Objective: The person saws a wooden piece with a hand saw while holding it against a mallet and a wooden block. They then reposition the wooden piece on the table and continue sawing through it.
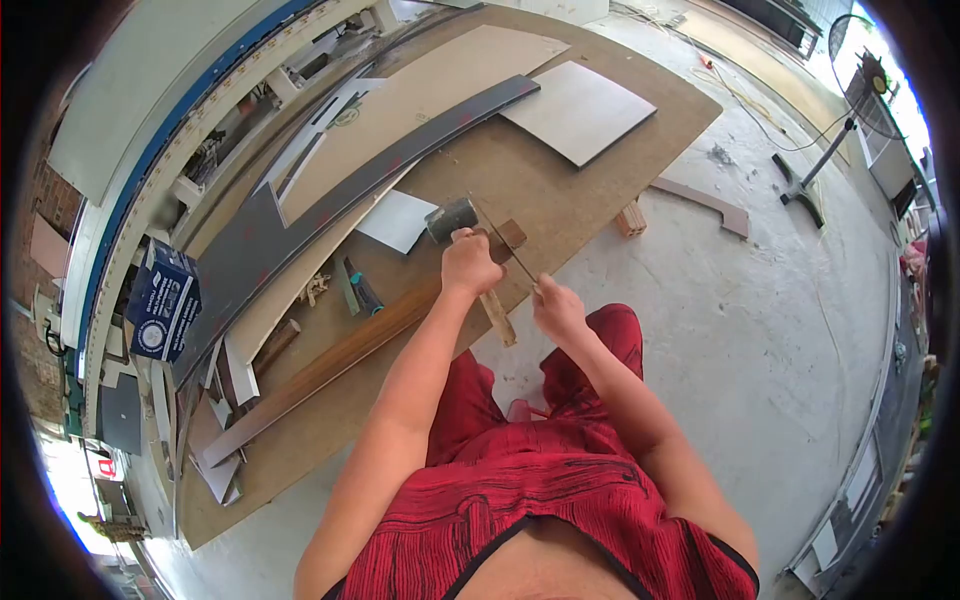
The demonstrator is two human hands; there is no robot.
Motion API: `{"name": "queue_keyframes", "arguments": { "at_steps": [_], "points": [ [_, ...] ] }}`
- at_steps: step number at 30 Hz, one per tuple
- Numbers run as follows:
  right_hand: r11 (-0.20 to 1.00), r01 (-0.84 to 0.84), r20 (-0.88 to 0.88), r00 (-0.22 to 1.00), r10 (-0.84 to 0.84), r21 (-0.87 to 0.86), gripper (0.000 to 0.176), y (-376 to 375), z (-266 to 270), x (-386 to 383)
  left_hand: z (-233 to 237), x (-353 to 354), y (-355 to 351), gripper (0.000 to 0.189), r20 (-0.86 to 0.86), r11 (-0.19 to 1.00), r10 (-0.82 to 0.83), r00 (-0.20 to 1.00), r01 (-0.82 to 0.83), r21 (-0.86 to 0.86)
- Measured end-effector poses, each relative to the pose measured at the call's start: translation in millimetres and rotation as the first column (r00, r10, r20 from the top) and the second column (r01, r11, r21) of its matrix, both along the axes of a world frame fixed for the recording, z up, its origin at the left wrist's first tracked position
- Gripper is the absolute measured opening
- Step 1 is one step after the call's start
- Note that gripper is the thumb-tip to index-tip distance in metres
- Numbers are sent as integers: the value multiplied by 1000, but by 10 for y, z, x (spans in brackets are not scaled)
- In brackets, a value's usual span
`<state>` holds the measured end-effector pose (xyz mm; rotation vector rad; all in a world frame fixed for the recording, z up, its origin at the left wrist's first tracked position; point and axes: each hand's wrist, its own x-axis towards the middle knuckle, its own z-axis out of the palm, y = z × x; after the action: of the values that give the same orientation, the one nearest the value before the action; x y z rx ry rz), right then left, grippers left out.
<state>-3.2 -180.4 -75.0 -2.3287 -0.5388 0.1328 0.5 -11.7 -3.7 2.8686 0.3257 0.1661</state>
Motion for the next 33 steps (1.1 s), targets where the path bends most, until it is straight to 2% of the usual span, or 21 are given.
{"name": "queue_keyframes", "arguments": {
  "at_steps": [3,6,8,11,17,19,23,26,29,33],
  "points": [
    [998,-29,-22,999,28,-49,15,1,115,34,-60,6,26,46,-30,1000,1,1000,-1,15],
    [996,-43,-46,998,40,-73,16,-338,-23,-223,-53,5,33,45,-23,1000,-2,1000,2,-11],
    [999,-21,-62,998,18,-46,18,-663,-92,-514,-72,12,39,46,-27,1000,-5,1000,4,-28],
    [990,14,-161,986,-37,-141,19,-870,-5,-736,-106,20,37,39,44,1000,-10,999,10,10],
    [998,2,-56,998,-5,-57,13,-130,84,-76,-29,-12,-1,37,19,1000,-16,1000,16,17],
    [1000,-8,-22,1000,7,-27,12,55,148,45,25,-6,2,43,-27,1000,13,1000,-13,-16],
    [999,-22,-42,999,20,-45,14,-205,54,-132,-49,19,34,44,-80,999,26,997,-28,-32],
    [997,-12,-40,999,9,-79,16,-687,-163,-534,-120,19,40,42,48,1000,7,999,-7,-10],
    [994,32,-140,989,-47,-106,17,-778,-8,-711,-172,29,58,41,82,1000,-3,997,5,-23],
    [999,7,-20,1000,-8,-38,17,-243,-31,-179,-110,17,43,40,26,1000,-11,1000,12,-7]
  ]
}}
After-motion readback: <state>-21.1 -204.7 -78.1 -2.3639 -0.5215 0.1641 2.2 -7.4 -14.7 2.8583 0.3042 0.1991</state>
